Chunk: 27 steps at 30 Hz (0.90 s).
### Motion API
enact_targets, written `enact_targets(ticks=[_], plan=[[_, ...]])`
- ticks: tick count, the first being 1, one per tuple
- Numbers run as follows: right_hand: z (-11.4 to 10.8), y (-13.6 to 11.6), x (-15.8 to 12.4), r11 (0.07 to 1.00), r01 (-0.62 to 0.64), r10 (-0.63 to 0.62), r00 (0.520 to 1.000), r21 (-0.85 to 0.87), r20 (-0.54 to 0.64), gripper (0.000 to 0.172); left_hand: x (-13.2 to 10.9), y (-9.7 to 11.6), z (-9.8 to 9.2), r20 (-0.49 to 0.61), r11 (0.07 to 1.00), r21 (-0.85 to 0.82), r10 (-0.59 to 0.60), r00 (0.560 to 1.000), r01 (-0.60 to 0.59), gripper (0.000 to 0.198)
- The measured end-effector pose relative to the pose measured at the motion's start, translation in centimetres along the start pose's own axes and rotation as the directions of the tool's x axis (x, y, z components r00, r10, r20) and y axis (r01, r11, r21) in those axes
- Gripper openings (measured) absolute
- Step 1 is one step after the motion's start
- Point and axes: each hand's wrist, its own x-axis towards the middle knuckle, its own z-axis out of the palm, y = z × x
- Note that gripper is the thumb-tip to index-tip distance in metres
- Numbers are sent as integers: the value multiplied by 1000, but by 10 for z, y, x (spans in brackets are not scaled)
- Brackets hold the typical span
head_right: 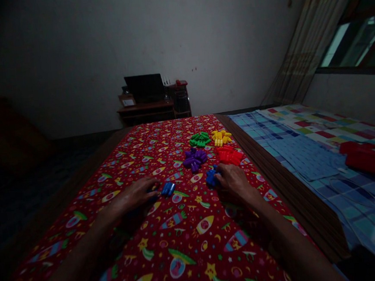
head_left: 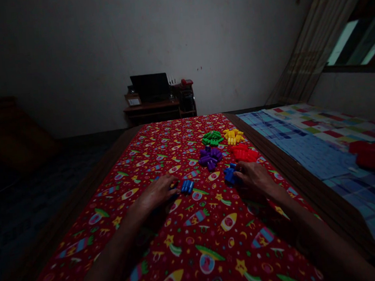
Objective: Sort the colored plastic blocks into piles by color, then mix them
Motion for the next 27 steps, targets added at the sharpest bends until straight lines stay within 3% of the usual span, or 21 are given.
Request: enact_targets(ticks=[4, 10, 13, 16, 21, 25, 27], plan=[[5, -8, -2, 998, 39, -33, 992, 53, -119, 22, -1, 16, 1, 12, 996, -84, 20, 1000, -19, 23], [33, -28, -11, 931, 292, -264, 953, 218, -147, 21, 4, 43, 0, 30, 991, -104, 85, 996, -82, 48], [47, -41, -16, 871, 411, -362, 907, 269, -213, 21, 3, 61, 5, -55, 989, -131, 64, 996, -71, 46], [55, -51, -18, 819, 500, -430, 860, 281, -275, 35, 0, 87, 9, -110, 964, -251, 62, 992, -88, 51], [58, -45, -19, 781, 549, -485, 834, 299, -264, 38, -7, 118, 18, -127, 915, -372, 118, 985, -158, 55], [60, -36, -22, 770, 539, -483, 842, 341, -241, 48, -6, 124, 30, -129, 885, -437, 113, 985, -159, 46], [61, -38, -22, 765, 536, -489, 844, 358, -219, 43, -3, 126, 34, -125, 870, -462, 128, 984, -172, 42]])
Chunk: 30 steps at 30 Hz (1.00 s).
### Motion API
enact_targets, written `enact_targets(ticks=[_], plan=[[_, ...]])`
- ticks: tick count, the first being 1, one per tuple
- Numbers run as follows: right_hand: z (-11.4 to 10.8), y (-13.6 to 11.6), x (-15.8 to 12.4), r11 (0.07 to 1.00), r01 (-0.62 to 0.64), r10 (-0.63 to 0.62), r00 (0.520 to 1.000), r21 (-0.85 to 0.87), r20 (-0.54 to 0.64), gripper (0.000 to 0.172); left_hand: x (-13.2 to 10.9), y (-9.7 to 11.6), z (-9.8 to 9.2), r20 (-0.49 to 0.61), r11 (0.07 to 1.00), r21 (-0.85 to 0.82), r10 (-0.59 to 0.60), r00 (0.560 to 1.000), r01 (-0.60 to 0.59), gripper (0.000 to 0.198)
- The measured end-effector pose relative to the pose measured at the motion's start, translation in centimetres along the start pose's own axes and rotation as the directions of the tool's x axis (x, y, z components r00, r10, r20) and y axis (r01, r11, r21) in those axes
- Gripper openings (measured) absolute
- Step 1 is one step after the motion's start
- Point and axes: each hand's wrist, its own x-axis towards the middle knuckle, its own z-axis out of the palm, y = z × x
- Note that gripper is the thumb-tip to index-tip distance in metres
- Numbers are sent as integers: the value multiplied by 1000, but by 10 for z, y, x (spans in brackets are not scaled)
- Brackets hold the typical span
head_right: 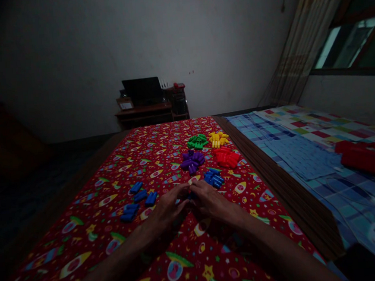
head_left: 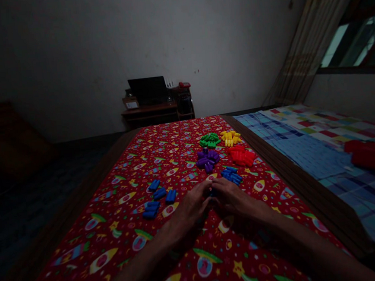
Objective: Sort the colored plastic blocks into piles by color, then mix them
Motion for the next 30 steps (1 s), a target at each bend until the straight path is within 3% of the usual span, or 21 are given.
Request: enact_targets(ticks=[3, 7, 10, 12, 15, 18, 22, 25, 28, 30], plan=[[-3, -4, 7, 1000, -8, 8, 1000, 9, -12, 32, 4, -1, -5, 16, 1000, 28, 14, 1000, -14, 38], [-33, 8, 14, 992, -109, 102, 988, -62, -116, 26, 5, -8, -44, 32, 964, 267, -23, 999, 14, 31], [-63, 36, 9, 947, -285, 252, 944, -144, -213, 25, 0, -21, -78, 36, 869, 484, -143, 989, 108, 35], [-75, 55, 0, 904, -382, 341, 916, -192, -213, 24, -6, -31, -91, 88, 815, 556, -253, 963, 163, 39], [-77, 73, -12, 869, -428, 399, 903, -247, -161, 26, -11, -38, -94, 179, 787, 586, -358, 916, 194, 37], [-73, 72, -15, 859, -423, 389, 905, -288, -171, 27, -11, -36, -90, 193, 805, 553, -377, 906, 217, 32], [-73, 52, -3, 880, -377, 324, 921, -288, -217, 25, -2, -29, -83, 54, 915, 302, -297, 953, 267, 37], [-66, 26, 9, 925, -311, 252, 933, -220, -257, 24, 10, -19, -61, -9, 939, -72, -338, 941, 337, 49], [-48, -1, 15, 991, -108, 98, 989, -81, -115, 28, 15, -8, -28, 104, 773, -509, -382, 918, 379, 66], [-35, -14, 15, 1000, 31, -31, 999, -5, 11, 35, 14, -1, -9, 167, 655, -653, -364, 916, 380, 70]])
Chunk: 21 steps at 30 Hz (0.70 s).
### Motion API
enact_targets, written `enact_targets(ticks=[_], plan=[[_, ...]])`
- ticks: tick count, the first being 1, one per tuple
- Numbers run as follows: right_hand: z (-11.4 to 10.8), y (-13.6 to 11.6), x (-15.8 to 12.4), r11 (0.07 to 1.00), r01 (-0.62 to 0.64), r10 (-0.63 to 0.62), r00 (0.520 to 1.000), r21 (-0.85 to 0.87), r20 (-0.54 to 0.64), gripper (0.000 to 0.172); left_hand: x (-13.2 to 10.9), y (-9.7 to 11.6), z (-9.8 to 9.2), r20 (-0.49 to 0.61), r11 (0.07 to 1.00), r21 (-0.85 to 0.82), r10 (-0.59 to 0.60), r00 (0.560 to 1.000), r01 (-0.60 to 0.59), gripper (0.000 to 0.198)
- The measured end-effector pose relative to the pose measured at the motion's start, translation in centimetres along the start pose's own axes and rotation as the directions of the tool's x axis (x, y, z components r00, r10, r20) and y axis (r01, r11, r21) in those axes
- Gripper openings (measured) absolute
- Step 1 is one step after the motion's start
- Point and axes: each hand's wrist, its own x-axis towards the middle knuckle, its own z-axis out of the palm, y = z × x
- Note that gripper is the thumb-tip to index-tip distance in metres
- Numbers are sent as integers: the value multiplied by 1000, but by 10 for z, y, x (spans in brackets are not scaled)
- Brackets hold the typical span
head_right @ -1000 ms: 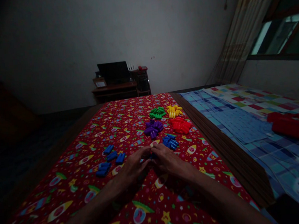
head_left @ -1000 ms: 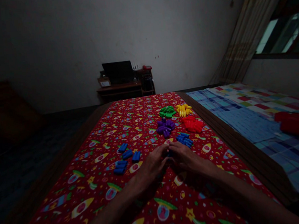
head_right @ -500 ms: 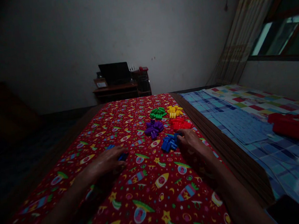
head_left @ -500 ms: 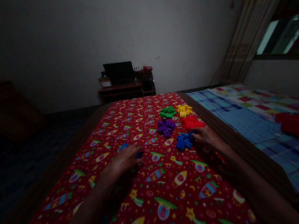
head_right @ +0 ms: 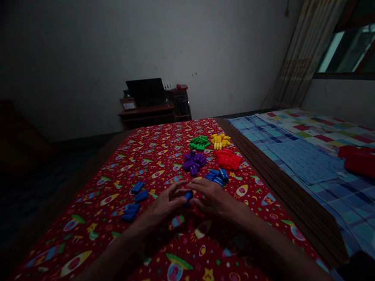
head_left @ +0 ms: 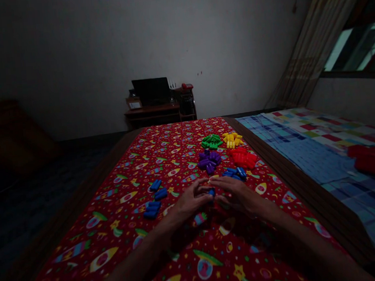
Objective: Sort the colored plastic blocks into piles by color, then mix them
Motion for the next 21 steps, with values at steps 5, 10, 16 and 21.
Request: enact_targets(ticks=[5, 10, 16, 21], plan=[[8, -5, -2, 999, 28, -24, 995, -34, 97, 27, -10, 2, 14, 66, 998, 66, 3, 998, -7, 62], [-16, 13, -4, 893, -292, 280, 956, -343, -84, 23, -6, 22, -33, 26, 689, 688, 290, 957, -227, 34], [-27, 39, -15, 697, -402, 410, 903, -594, -130, 24, 4, -2, -131, -130, 314, 949, 434, 892, -14, 35], [-31, 39, -15, 684, -423, 377, 902, -593, -208, 26, 4, -19, -158, -254, 348, 923, 232, 939, 164, 33]])
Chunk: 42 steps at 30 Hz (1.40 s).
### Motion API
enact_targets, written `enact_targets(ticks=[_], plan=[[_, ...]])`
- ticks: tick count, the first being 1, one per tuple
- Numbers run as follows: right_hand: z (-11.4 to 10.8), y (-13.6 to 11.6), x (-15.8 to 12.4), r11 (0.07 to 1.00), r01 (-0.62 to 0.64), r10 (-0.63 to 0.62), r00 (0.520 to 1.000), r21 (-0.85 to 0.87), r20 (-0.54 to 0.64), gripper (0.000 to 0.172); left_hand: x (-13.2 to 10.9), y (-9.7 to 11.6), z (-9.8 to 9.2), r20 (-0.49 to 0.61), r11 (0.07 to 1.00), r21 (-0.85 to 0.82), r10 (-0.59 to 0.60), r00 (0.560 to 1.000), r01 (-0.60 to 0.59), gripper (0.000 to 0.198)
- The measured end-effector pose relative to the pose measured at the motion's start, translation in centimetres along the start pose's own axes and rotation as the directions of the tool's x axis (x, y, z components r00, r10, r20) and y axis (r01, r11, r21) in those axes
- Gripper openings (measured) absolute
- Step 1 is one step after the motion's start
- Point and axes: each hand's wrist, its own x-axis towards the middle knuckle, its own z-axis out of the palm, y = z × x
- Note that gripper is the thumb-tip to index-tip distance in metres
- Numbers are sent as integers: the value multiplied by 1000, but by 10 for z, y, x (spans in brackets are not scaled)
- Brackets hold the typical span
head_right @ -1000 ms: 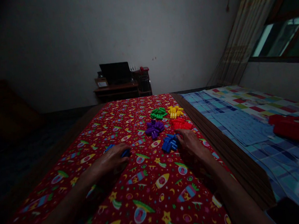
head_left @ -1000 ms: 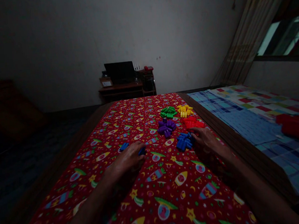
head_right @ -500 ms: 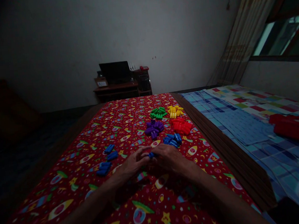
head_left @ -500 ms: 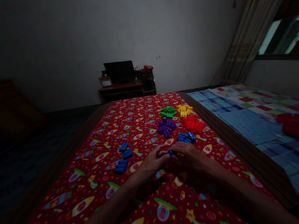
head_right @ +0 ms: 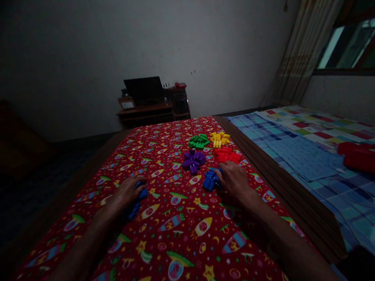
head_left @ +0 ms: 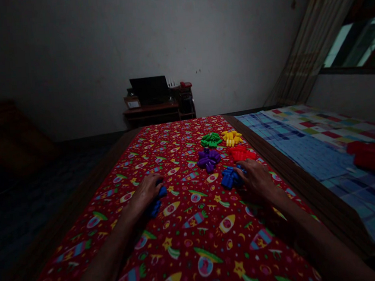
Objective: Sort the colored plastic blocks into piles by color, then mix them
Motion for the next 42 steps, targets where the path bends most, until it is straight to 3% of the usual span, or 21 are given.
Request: enact_targets(ticks=[3, 6, 9, 12, 15, 17, 19, 22, 24, 27, 29, 32, 34, 36, 38, 40, 42], plan=[[-5, -9, 2, 991, 41, -36, 999, 127, -42, 25, 3, 15, -9, -33, 994, -91, -63, 997, 60, 34], [-2, -30, -3, 919, 186, -172, 983, 347, -71, 23, 2, 50, -17, -40, 943, -323, -92, 995, 75, 42], [6, -57, -14, 821, 342, -330, 938, 458, -108, 31, -12, 97, -7, 115, 748, -660, -3, 993, 78, 60], [14, -76, -23, 754, 456, -448, 883, 473, -137, 44, -33, 139, 14, 275, 528, -836, 161, 948, 152, 69], [18, -77, -23, 713, 536, -518, 837, 452, -176, 31, -44, 159, 26, 318, 466, -864, 218, 923, 188, 69], [17, -68, -19, 746, 529, -500, 846, 403, -186, 23, -42, 155, 22, 309, 501, -851, 234, 922, 158, 59], [13, -54, -12, 819, 457, -420, 889, 347, -181, 20, -36, 139, 10, 249, 631, -774, 232, 940, 50, 47], [5, -30, -2, 922, 263, -226, 962, 284, -156, 19, -24, 96, -10, 40, 890, -431, 183, 982, -148, 42], [2, -16, 1, 960, 146, -122, 986, 241, -111, 20, -19, 65, -19, -22, 963, -211, 166, 986, -167, 46], [1, -4, 2, 984, 63, -54, 997, 165, -60, 23, -16, 33, -26, 150, 993, -52, 110, 983, -103, 45], [2, -2, 2, 987, 58, -46, 996, 148, -80, 23, -15, 27, -28, 279, 997, -31, 76, 957, -70, 40], [3, -8, 3, 972, 110, -80, 986, 207, -149, 24, -11, 34, -30, 312, 998, -53, 50, 949, -35, 30], [3, -17, 2, 946, 176, -131, 976, 271, -177, 26, -9, 46, -28, 250, 993, -117, 16, 968, 14, 30], [3, -30, -2, 904, 266, -213, 959, 335, -186, 27, -8, 63, -22, 177, 957, -282, -16, 984, 66, 39], [5, -44, -7, 851, 365, -319, 930, 378, -182, 27, -12, 85, -12, 162, 844, -528, -14, 987, 99, 52], [7, -59, -13, 800, 457, -425, 889, 389, -171, 32, -21, 110, 1, 250, 655, -739, 51, 967, 157, 64], [9, -69, -19, 751, 534, -519, 841, 388, -155, 39, -30, 133, 12, 336, 532, -820, 151, 930, 210, 75]])
